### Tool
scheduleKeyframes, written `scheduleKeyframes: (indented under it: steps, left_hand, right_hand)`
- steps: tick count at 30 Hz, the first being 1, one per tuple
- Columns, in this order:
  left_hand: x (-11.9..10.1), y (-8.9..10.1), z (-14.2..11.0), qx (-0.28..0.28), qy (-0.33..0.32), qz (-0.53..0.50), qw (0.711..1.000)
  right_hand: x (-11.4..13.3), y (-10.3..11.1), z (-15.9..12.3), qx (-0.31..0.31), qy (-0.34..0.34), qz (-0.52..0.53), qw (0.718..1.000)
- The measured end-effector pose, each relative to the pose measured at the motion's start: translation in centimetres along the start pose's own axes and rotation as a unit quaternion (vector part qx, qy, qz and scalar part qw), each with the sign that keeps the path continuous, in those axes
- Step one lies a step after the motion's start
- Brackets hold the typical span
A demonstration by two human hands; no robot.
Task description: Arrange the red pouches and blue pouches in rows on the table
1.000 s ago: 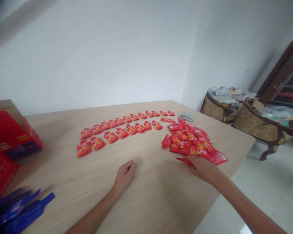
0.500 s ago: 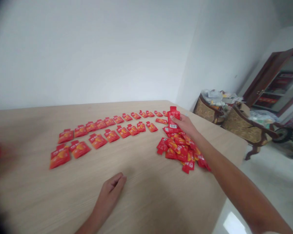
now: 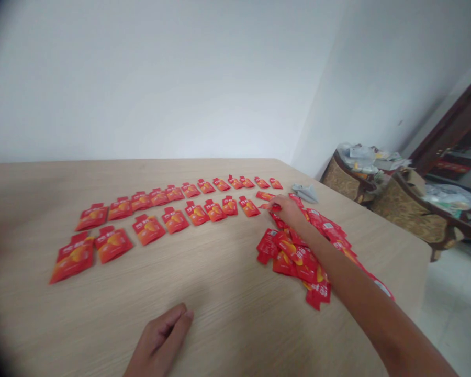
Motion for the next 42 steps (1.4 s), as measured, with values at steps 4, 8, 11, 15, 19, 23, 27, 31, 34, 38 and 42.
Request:
scheduleKeyframes:
  steps: [4,8,11,15,19,23,27,31,34,38,42]
  left_hand:
    - [0.7,0.2,0.1,0.014,-0.004,0.0,1.0]
    - [0.3,0.3,0.0,0.005,0.003,-0.008,1.0]
    - [-0.6,0.3,-0.1,0.0,-0.002,-0.062,0.998]
    - [-1.1,-0.4,-0.5,0.06,0.029,-0.222,0.973]
    - [-1.0,-1.7,-1.4,0.143,0.114,-0.403,0.897]
    - [-1.3,-2.4,-2.5,0.233,0.14,-0.474,0.837]
    - [-1.6,-2.1,-2.8,0.233,0.134,-0.501,0.822]
    - [-1.4,-1.9,-1.9,0.156,0.096,-0.528,0.829]
    - [-0.8,-1.8,-0.9,0.062,0.033,-0.519,0.852]
    - [-0.2,-1.1,0.0,-0.059,-0.06,-0.412,0.907]
    - [-0.2,-0.9,0.4,-0.072,-0.094,-0.34,0.933]
  right_hand:
    - [0.2,1.1,-0.4,-0.01,-0.043,0.058,0.997]
    - [1.7,4.0,-1.2,0.055,-0.118,0.167,0.977]
    - [4.6,6.1,-2.6,0.134,-0.112,0.298,0.939]
    - [11.0,6.7,-5.7,0.232,-0.02,0.486,0.842]
    - [17.4,5.1,-8.9,0.317,0.086,0.59,0.738]
    - [21.1,2.8,-10.9,0.372,0.089,0.617,0.688]
    - [22.3,1.0,-11.9,0.342,0.032,0.682,0.646]
    - [22.7,0.3,-12.3,0.295,-0.071,0.699,0.647]
    - [23.3,0.3,-12.3,0.33,-0.092,0.657,0.671]
    - [24.1,-0.7,-12.5,0.362,-0.036,0.529,0.767]
    - [24.2,-1.9,-12.6,0.312,-0.043,0.467,0.826]
Point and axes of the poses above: each hand's wrist, its own z-axis towards the middle knuckle, its own y-axis out of the back of the hand, x = y × z, the point moved 1 cm from there along z, towards the middle knuckle, and after that the axes turned 15 degrees about -z, right-handed, at the moved point
